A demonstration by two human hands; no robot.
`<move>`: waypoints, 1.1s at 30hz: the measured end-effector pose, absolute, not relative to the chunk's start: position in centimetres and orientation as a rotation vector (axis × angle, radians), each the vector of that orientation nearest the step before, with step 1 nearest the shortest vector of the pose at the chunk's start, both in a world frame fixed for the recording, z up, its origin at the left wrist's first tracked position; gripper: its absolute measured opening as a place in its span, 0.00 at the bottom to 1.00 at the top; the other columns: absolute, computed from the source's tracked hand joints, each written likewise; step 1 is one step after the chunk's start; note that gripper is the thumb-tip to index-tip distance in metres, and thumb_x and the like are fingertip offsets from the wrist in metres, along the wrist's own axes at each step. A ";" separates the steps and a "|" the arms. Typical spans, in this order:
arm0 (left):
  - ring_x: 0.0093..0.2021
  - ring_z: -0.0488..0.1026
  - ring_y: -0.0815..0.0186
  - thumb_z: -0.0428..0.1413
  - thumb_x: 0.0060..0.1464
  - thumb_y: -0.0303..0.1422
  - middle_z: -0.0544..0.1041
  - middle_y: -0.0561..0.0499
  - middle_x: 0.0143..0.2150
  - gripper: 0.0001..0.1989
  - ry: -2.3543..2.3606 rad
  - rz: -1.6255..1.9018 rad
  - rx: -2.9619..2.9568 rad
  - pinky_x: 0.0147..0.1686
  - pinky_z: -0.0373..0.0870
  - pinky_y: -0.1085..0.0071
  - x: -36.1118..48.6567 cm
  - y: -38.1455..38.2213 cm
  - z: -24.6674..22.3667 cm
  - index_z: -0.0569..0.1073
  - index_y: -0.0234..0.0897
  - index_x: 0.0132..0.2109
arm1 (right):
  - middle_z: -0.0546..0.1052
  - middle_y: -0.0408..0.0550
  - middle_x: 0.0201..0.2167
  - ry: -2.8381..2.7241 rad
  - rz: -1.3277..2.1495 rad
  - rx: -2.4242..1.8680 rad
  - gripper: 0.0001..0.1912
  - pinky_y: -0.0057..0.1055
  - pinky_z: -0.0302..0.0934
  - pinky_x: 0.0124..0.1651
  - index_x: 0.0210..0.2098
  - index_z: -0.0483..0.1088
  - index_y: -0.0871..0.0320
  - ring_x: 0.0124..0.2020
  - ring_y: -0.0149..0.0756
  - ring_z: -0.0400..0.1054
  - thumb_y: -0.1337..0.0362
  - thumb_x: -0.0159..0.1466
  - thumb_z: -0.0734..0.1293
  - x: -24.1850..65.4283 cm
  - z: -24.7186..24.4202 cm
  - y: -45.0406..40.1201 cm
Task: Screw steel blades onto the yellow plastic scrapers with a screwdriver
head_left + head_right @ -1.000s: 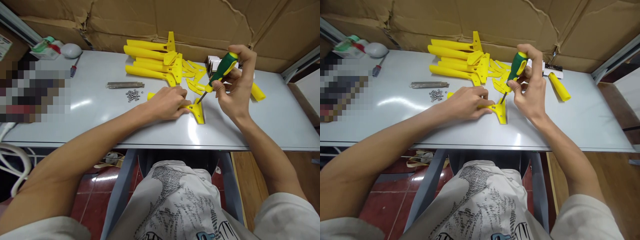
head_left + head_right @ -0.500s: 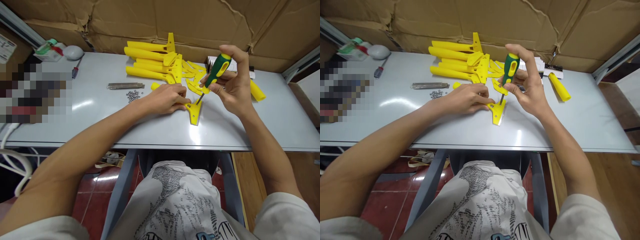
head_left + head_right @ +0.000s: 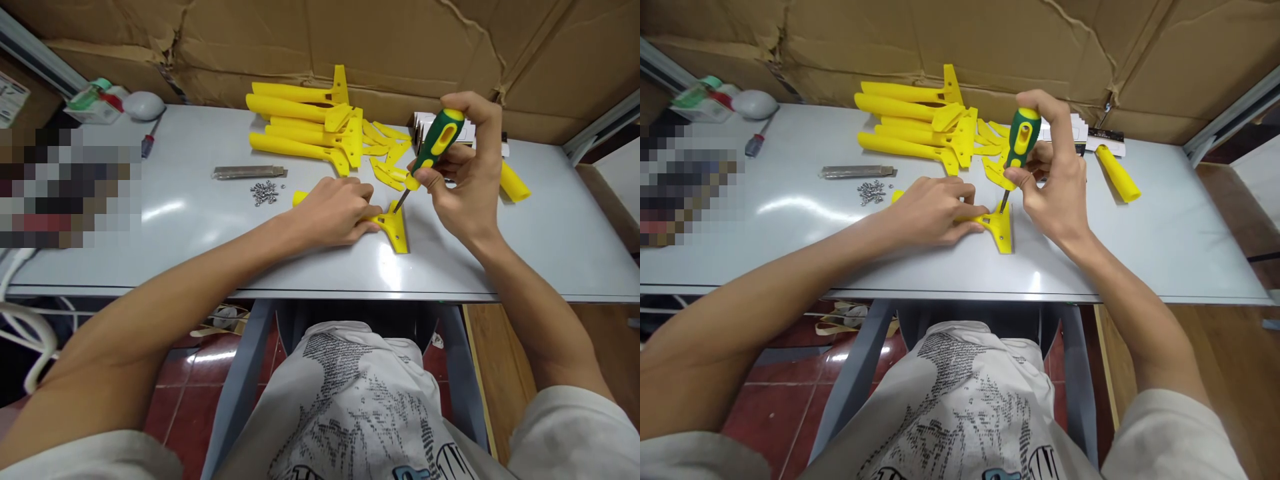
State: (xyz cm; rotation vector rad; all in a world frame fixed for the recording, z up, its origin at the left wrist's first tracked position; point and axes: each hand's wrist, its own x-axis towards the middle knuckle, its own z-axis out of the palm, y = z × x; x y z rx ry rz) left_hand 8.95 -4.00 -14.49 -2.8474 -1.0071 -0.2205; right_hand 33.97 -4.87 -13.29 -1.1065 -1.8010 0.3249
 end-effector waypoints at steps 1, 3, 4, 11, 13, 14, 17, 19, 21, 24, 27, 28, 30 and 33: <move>0.46 0.79 0.52 0.62 0.75 0.44 0.83 0.43 0.46 0.14 -1.030 -0.215 -2.840 0.35 0.56 0.63 9.1 -4.3 -14.4 0.89 0.45 0.56 | 0.82 0.43 0.59 -1.792 0.313 -1.093 0.33 0.48 0.85 0.48 0.73 0.63 0.32 0.47 0.48 0.86 0.53 0.73 0.75 33.9 -13.4 -4.8; 0.46 0.79 0.52 0.62 0.75 0.44 0.84 0.43 0.46 0.14 -1.051 -0.221 -2.840 0.36 0.58 0.63 9.3 -4.5 -14.4 0.89 0.44 0.56 | 0.80 0.40 0.61 -1.787 0.299 -1.026 0.33 0.46 0.84 0.47 0.71 0.64 0.33 0.44 0.44 0.84 0.57 0.71 0.76 33.9 -13.5 -4.7; 0.45 0.79 0.52 0.62 0.75 0.44 0.84 0.42 0.46 0.15 -1.043 -0.222 -2.846 0.37 0.58 0.63 9.3 -4.5 -14.4 0.89 0.43 0.56 | 0.79 0.39 0.63 -1.790 0.297 -0.993 0.32 0.45 0.83 0.46 0.70 0.65 0.32 0.43 0.42 0.84 0.57 0.71 0.76 33.9 -13.4 -4.6; 0.49 0.79 0.53 0.61 0.78 0.44 0.84 0.42 0.50 0.15 -0.822 -0.256 -2.927 0.38 0.59 0.63 7.9 -2.1 -14.7 0.87 0.46 0.61 | 0.72 0.38 0.77 -1.872 0.431 -0.939 0.34 0.52 0.84 0.52 0.73 0.65 0.24 0.51 0.50 0.87 0.45 0.72 0.77 34.4 -12.5 -4.4; 0.49 0.79 0.54 0.61 0.79 0.44 0.84 0.42 0.50 0.15 -0.805 -0.274 -2.935 0.37 0.58 0.63 7.6 -1.7 -14.9 0.87 0.46 0.61 | 0.71 0.39 0.78 -1.873 0.444 -0.913 0.34 0.51 0.84 0.53 0.73 0.65 0.25 0.51 0.50 0.87 0.43 0.71 0.78 34.6 -12.5 -4.2; 0.49 0.79 0.54 0.60 0.79 0.44 0.84 0.42 0.50 0.15 -0.806 -0.281 -2.931 0.37 0.57 0.63 7.6 -1.7 -14.9 0.87 0.45 0.61 | 0.72 0.39 0.77 -1.874 0.445 -0.911 0.35 0.51 0.84 0.53 0.72 0.65 0.26 0.51 0.50 0.87 0.42 0.70 0.78 34.7 -12.7 -4.1; 0.48 0.80 0.54 0.61 0.79 0.43 0.84 0.42 0.50 0.15 -0.829 -0.290 -2.913 0.37 0.56 0.63 7.7 -1.9 -15.0 0.87 0.45 0.61 | 0.79 0.40 0.68 -1.871 0.418 -0.947 0.39 0.49 0.84 0.50 0.72 0.64 0.28 0.50 0.51 0.87 0.40 0.67 0.80 34.8 -13.2 -3.8; 0.47 0.80 0.55 0.61 0.78 0.43 0.84 0.43 0.49 0.15 -0.851 -0.286 -2.914 0.37 0.57 0.63 8.0 -2.2 -14.9 0.88 0.45 0.60 | 0.82 0.41 0.60 -1.857 0.393 -0.976 0.41 0.49 0.83 0.47 0.72 0.62 0.29 0.50 0.53 0.86 0.40 0.67 0.80 34.8 -13.5 -3.9; 0.46 0.80 0.55 0.60 0.78 0.44 0.84 0.43 0.49 0.15 -0.877 -0.278 -2.916 0.37 0.57 0.64 8.2 -2.5 -14.9 0.89 0.44 0.58 | 0.83 0.41 0.54 -1.850 0.390 -1.003 0.39 0.50 0.82 0.47 0.73 0.60 0.29 0.51 0.54 0.86 0.42 0.69 0.79 34.7 -13.5 -4.2; 0.46 0.80 0.55 0.60 0.77 0.44 0.84 0.43 0.48 0.16 -0.909 -0.288 -2.912 0.36 0.57 0.63 8.3 -2.7 -14.8 0.89 0.43 0.56 | 0.83 0.42 0.50 -1.844 0.377 -1.036 0.35 0.51 0.82 0.45 0.72 0.60 0.30 0.50 0.55 0.85 0.44 0.72 0.76 34.6 -13.4 -4.7; 0.46 0.80 0.55 0.60 0.77 0.44 0.84 0.43 0.47 0.15 -0.901 -0.312 -2.913 0.35 0.56 0.63 8.2 -2.6 -14.9 0.89 0.43 0.56 | 0.82 0.44 0.56 -1.842 0.382 -1.052 0.35 0.53 0.84 0.45 0.71 0.62 0.31 0.50 0.55 0.86 0.42 0.71 0.76 34.7 -13.2 -4.5; 0.46 0.80 0.55 0.60 0.77 0.44 0.84 0.43 0.47 0.15 -0.887 -0.315 -2.912 0.35 0.56 0.63 8.2 -2.5 -15.0 0.89 0.43 0.56 | 0.81 0.44 0.59 -1.849 0.397 -1.046 0.35 0.53 0.85 0.47 0.71 0.63 0.32 0.51 0.55 0.86 0.41 0.70 0.77 34.8 -13.2 -4.4; 0.47 0.80 0.55 0.60 0.77 0.43 0.84 0.43 0.48 0.15 -0.853 -0.314 -2.917 0.35 0.56 0.63 8.1 -2.4 -15.0 0.88 0.43 0.57 | 0.80 0.45 0.64 -1.872 0.434 -1.001 0.35 0.54 0.86 0.51 0.71 0.65 0.32 0.52 0.54 0.86 0.40 0.69 0.77 34.9 -13.1 -4.1; 0.47 0.80 0.54 0.60 0.78 0.43 0.84 0.41 0.48 0.15 -0.806 -0.310 -2.929 0.35 0.57 0.62 8.0 -2.2 -15.0 0.88 0.42 0.58 | 0.79 0.45 0.67 -1.900 0.469 -0.866 0.32 0.51 0.86 0.53 0.71 0.67 0.31 0.52 0.51 0.86 0.40 0.71 0.76 34.7 -13.2 -3.9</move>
